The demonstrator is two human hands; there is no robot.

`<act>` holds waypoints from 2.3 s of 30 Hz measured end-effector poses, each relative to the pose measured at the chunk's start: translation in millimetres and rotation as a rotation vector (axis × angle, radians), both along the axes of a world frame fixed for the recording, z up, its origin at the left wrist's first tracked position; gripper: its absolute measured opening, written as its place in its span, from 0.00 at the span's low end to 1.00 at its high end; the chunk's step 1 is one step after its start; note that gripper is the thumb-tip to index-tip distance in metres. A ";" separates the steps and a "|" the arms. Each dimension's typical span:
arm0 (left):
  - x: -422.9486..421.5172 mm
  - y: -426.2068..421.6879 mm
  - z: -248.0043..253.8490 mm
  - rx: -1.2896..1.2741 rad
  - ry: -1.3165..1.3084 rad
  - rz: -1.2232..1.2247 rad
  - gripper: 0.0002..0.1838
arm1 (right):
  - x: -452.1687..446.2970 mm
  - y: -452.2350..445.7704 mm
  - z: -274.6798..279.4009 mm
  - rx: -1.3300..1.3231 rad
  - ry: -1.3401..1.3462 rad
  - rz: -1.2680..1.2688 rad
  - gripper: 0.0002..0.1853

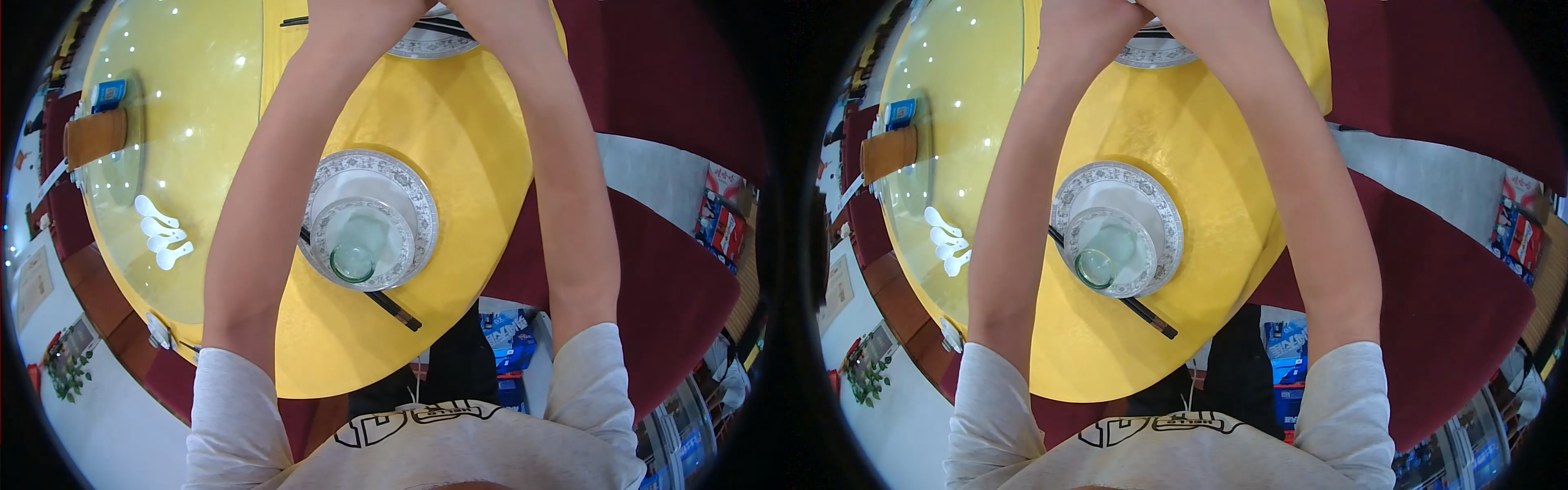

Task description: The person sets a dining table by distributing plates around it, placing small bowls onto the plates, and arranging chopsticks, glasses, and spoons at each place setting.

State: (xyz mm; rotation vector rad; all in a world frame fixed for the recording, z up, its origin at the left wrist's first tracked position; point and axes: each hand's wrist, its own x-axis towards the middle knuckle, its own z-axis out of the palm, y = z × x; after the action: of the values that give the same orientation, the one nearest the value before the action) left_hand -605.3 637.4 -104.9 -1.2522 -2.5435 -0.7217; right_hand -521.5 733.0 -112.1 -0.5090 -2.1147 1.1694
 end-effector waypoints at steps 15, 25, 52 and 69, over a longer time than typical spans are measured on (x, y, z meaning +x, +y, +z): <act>2.0 -9.6 -11.6 -0.119 -0.052 -0.013 0.33 | -0.3 2.0 -5.3 0.156 -0.228 0.003 0.27; 8.5 -56.1 29.2 0.049 -0.085 -0.021 0.36 | 20.7 -26.4 37.5 0.204 -0.094 -0.048 0.18; 25.8 -545.1 7.8 0.367 -0.410 0.795 0.13 | -37.4 -464.5 38.9 0.360 -0.328 0.419 0.10; 84.6 -586.2 35.9 0.347 -0.482 0.803 0.08 | 46.5 -512.3 53.9 0.325 -0.593 0.613 0.09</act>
State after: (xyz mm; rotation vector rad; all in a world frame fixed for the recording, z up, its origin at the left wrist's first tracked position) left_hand -520.7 51.3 -69.0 0.1028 -2.7446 -1.2582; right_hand -475.0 220.7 -58.2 -0.0374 -3.0500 1.0180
